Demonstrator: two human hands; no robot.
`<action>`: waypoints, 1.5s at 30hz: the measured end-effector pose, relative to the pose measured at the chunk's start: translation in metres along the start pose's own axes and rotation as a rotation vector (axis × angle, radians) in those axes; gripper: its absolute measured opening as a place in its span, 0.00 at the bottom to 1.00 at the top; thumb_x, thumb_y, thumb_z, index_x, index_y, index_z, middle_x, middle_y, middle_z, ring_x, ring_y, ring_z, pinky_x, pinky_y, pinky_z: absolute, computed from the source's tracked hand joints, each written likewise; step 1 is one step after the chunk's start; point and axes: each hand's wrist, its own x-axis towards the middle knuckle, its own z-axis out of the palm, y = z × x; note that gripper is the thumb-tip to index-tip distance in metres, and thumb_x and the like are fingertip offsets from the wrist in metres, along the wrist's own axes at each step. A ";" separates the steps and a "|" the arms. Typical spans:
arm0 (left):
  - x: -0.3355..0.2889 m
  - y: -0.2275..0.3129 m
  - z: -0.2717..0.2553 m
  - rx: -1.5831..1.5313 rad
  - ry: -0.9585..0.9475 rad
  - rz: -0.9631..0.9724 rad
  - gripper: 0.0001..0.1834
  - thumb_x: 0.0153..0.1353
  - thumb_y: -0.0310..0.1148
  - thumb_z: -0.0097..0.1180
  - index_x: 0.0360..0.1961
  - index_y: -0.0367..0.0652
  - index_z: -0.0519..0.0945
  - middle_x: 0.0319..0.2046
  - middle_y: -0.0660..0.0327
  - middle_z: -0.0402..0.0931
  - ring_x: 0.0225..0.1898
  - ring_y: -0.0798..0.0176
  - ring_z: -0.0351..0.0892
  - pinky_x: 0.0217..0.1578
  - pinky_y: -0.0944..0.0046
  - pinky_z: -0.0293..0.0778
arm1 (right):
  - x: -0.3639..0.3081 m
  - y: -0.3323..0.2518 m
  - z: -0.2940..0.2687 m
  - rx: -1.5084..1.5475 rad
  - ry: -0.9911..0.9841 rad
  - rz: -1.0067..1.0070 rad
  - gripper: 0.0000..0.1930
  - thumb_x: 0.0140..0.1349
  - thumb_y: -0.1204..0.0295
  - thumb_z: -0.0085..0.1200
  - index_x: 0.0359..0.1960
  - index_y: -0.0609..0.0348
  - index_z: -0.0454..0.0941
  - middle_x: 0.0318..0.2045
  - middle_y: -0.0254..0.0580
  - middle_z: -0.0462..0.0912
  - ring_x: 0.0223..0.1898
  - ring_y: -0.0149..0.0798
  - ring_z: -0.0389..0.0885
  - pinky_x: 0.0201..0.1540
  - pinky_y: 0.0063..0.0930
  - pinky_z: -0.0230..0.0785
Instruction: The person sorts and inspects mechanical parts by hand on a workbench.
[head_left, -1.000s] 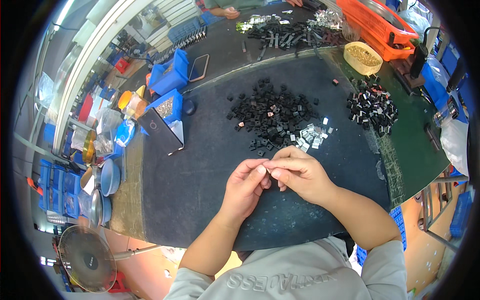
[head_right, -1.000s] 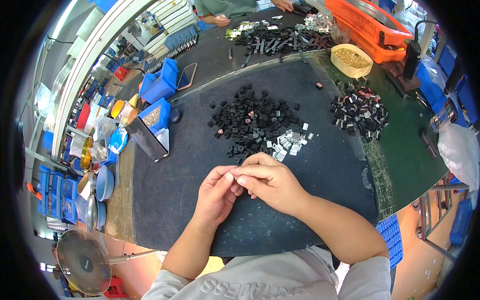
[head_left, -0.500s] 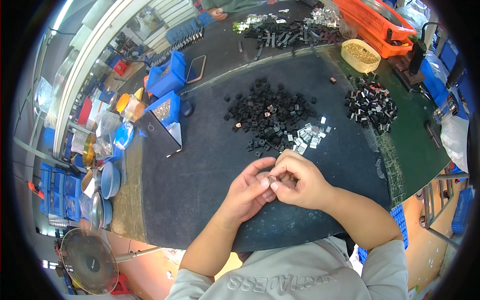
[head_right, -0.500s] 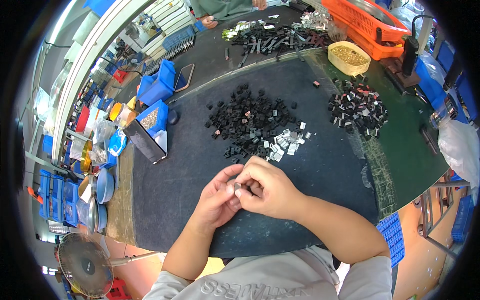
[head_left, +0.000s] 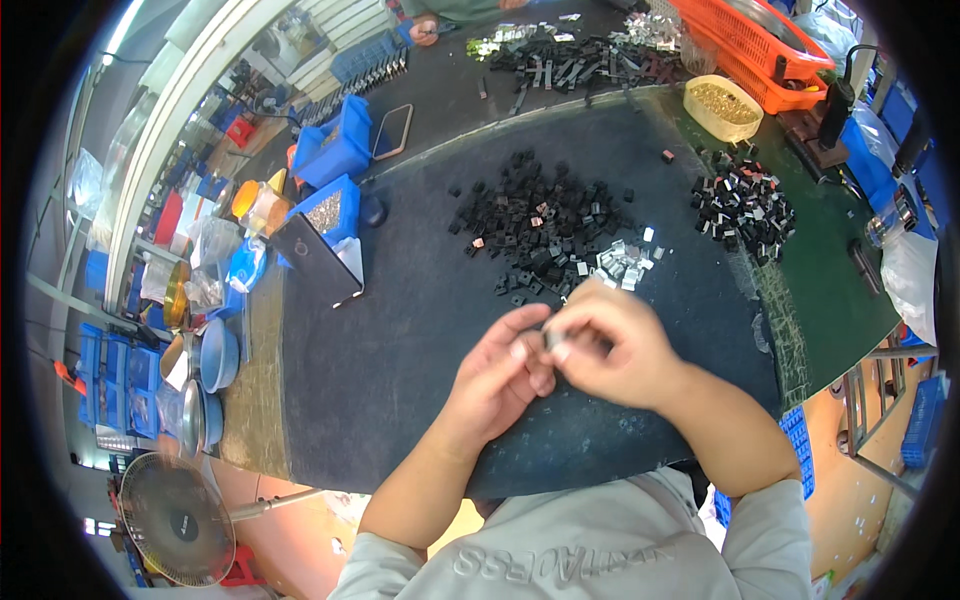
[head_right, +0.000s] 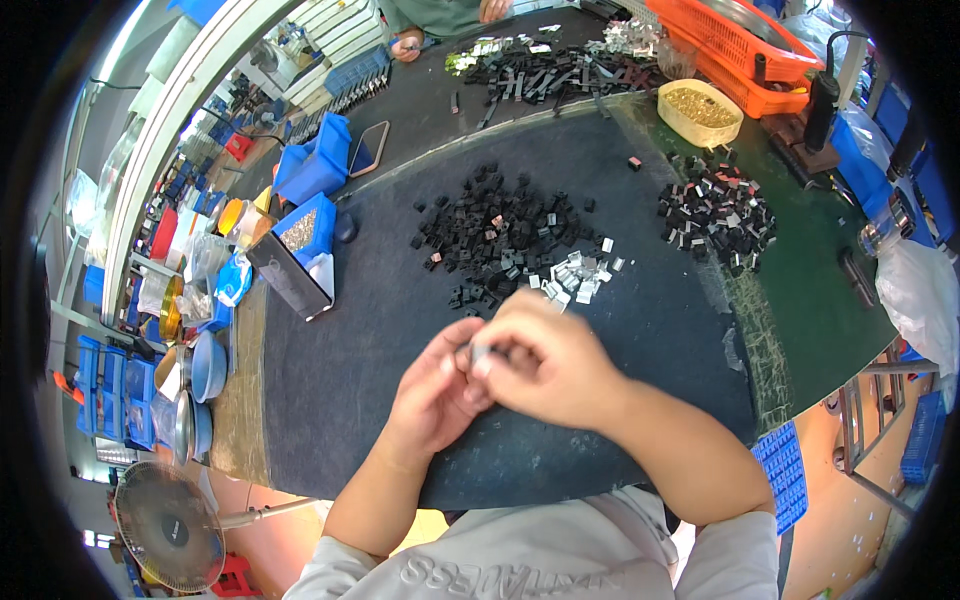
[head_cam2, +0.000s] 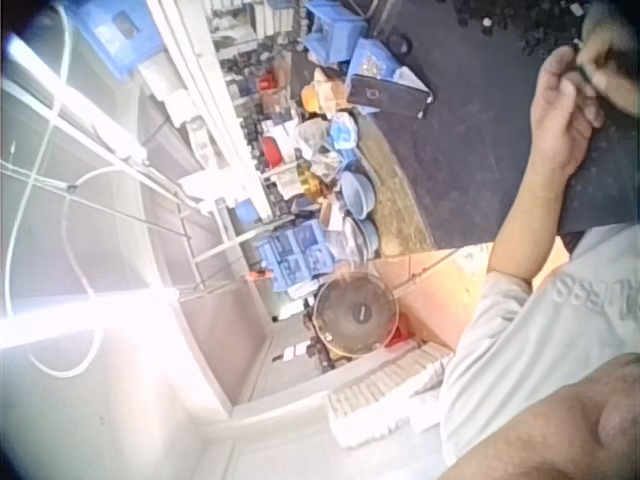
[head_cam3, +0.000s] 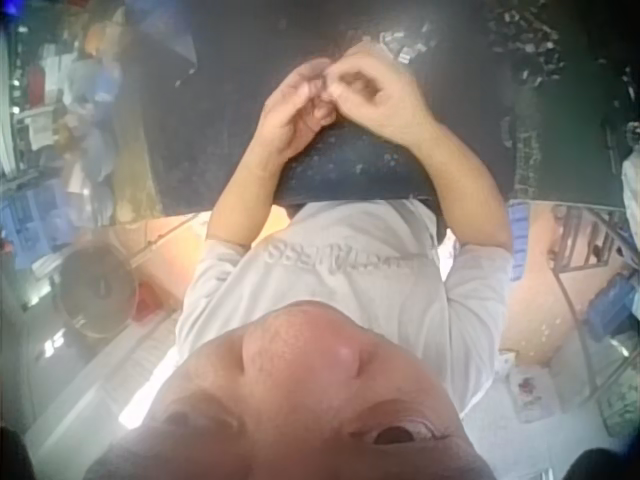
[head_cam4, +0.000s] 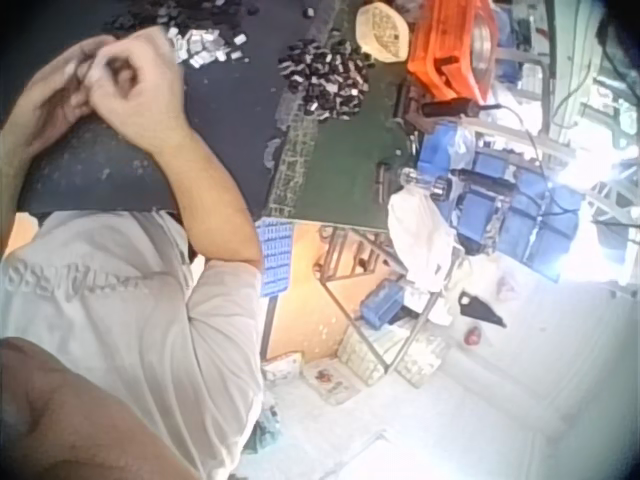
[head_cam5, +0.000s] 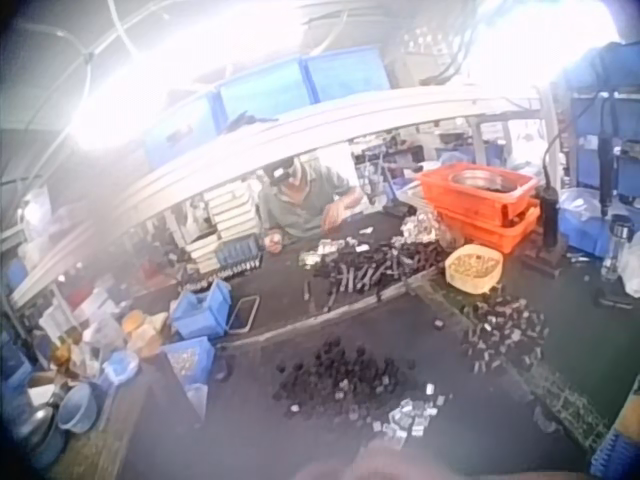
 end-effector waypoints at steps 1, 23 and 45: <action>-0.001 0.002 0.004 0.070 0.036 0.082 0.27 0.75 0.42 0.51 0.70 0.41 0.66 0.41 0.61 0.77 0.35 0.68 0.70 0.39 0.62 0.70 | 0.003 -0.004 -0.011 -0.095 0.088 0.036 0.08 0.58 0.79 0.64 0.39 0.56 0.83 0.36 0.35 0.78 0.31 0.26 0.77 0.31 0.20 0.69; -0.054 0.050 0.167 -0.116 -0.454 1.137 0.36 0.73 0.35 0.54 0.77 0.59 0.54 0.43 0.61 0.68 0.32 0.61 0.73 0.33 0.53 0.84 | 0.017 0.058 -0.101 -0.300 0.794 0.173 0.14 0.70 0.71 0.59 0.53 0.65 0.80 0.36 0.29 0.79 0.33 0.19 0.74 0.36 0.16 0.67; -0.078 0.040 0.192 -0.591 -0.502 0.261 0.35 0.78 0.56 0.45 0.79 0.76 0.47 0.40 0.59 0.61 0.28 0.66 0.60 0.36 0.54 0.78 | 0.008 0.067 -0.100 -0.212 0.738 0.141 0.16 0.73 0.73 0.55 0.59 0.64 0.76 0.39 0.29 0.76 0.36 0.18 0.72 0.38 0.14 0.64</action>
